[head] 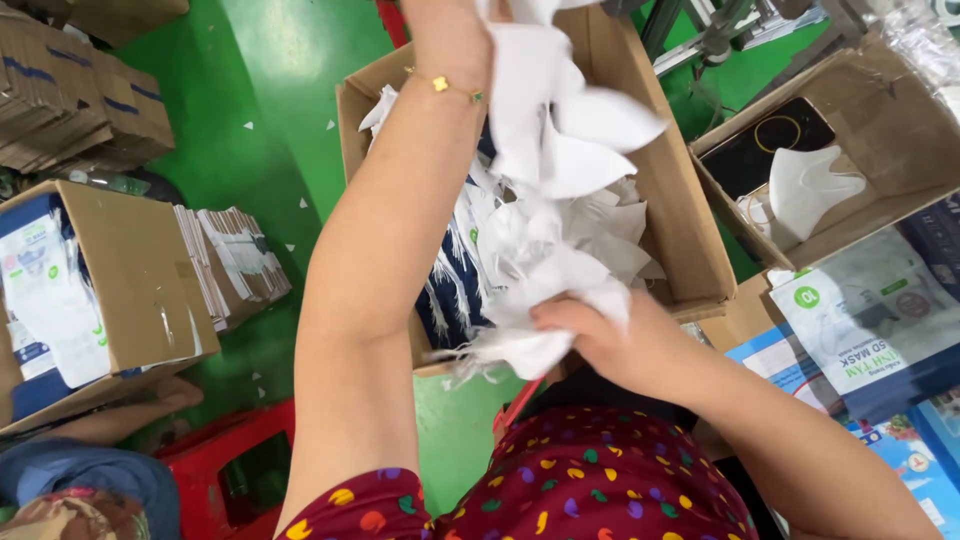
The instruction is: Packing individual face masks into cardboard boxes on a factory production line.
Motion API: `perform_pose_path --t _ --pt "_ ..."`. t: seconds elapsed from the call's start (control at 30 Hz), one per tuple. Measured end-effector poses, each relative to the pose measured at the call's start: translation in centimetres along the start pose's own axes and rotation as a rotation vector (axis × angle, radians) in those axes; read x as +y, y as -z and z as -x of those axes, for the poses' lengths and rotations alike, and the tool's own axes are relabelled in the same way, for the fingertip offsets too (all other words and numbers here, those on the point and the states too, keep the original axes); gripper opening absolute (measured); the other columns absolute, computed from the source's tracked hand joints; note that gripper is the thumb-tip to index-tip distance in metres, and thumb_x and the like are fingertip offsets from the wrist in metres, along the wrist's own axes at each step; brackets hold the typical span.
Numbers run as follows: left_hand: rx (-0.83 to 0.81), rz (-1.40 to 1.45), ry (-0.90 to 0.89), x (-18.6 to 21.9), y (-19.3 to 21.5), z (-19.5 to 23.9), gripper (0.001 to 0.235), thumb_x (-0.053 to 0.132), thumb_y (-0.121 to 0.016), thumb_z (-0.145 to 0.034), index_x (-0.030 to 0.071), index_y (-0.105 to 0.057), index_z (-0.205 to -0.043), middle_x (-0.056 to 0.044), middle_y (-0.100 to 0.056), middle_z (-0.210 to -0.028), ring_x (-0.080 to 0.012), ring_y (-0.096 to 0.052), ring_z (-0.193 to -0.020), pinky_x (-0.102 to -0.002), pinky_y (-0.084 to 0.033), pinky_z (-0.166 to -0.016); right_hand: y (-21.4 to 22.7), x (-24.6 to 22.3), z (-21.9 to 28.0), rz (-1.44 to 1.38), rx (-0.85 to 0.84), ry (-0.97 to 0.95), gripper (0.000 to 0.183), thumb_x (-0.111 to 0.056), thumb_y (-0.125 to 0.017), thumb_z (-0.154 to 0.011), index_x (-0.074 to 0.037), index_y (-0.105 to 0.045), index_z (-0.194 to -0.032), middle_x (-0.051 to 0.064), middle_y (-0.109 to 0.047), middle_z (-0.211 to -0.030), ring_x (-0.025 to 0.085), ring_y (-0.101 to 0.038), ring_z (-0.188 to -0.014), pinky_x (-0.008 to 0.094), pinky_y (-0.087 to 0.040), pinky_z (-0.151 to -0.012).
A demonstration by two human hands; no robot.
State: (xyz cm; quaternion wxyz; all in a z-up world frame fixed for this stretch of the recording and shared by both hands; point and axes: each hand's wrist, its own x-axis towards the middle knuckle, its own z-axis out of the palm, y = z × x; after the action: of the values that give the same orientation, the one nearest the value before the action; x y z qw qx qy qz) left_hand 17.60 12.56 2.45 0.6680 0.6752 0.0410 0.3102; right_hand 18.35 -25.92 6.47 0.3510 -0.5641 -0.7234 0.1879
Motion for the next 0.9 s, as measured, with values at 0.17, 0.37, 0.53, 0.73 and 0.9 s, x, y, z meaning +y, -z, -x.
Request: perform_pose_path --t 0.17,0.37,0.53,0.73,0.9 --pt "-0.489 0.108 0.173 7.9 -5.2 2.6 0.041 0.028 -0.062 -0.114 -0.001 -0.055 -0.141 -0.010 -0.067 -0.125 -0.0187 -0.065 -0.114 -0.034 -0.056 -0.092 6.1 4.0 7.3 -0.540 0.442 -0.450 0.031 0.009 -0.059 -0.093 -0.002 -0.058 -0.122 0.015 -0.070 -0.113 0.022 -0.069 -0.105 0.038 -0.056 -0.095" --pt "-0.931 -0.105 0.060 4.1 -11.1 7.1 0.076 0.018 -0.067 -0.102 0.003 -0.025 -0.163 -0.014 -0.047 -0.162 -0.0173 -0.050 -0.144 -0.035 -0.041 -0.122 9.5 6.6 2.1 -1.157 0.725 -0.241 0.033 0.008 -0.055 -0.109 -0.002 -0.057 -0.140 0.011 -0.067 -0.133 0.021 -0.064 -0.128 0.039 -0.051 -0.117" --pt "-0.902 -0.166 0.457 3.8 -11.3 8.9 0.041 0.018 -0.077 -0.092 0.003 -0.068 -0.129 -0.011 -0.073 -0.122 -0.0168 -0.066 -0.109 -0.032 -0.054 -0.097 10.3 7.7 2.4 -1.061 0.851 -0.189 0.030 0.006 -0.056 -0.117 -0.007 -0.053 -0.145 0.011 -0.061 -0.141 0.024 -0.059 -0.134 0.044 -0.048 -0.123" --pt "-0.438 -0.126 0.592 1.1 -4.6 8.7 0.031 0.021 -0.074 -0.087 0.004 -0.076 -0.113 -0.003 -0.078 -0.103 -0.0119 -0.071 -0.090 -0.030 -0.060 -0.080 14.1 12.4 8.4 -1.119 1.016 -0.110 0.035 -0.024 -0.049 -0.118 -0.007 -0.050 -0.148 0.009 -0.059 -0.149 0.024 -0.057 -0.140 0.043 -0.041 -0.122" --pt "0.042 0.687 0.421 1.6 -2.1 5.7 0.019 0.016 -0.056 -0.106 0.005 -0.071 -0.103 -0.005 -0.073 -0.097 -0.0135 -0.067 -0.079 -0.031 -0.055 -0.072 11.5 11.1 10.6 -0.889 0.685 -0.195 0.035 -0.028 -0.056 -0.113 -0.002 -0.057 -0.137 0.012 -0.062 -0.140 0.023 -0.061 -0.130 0.041 -0.046 -0.115"
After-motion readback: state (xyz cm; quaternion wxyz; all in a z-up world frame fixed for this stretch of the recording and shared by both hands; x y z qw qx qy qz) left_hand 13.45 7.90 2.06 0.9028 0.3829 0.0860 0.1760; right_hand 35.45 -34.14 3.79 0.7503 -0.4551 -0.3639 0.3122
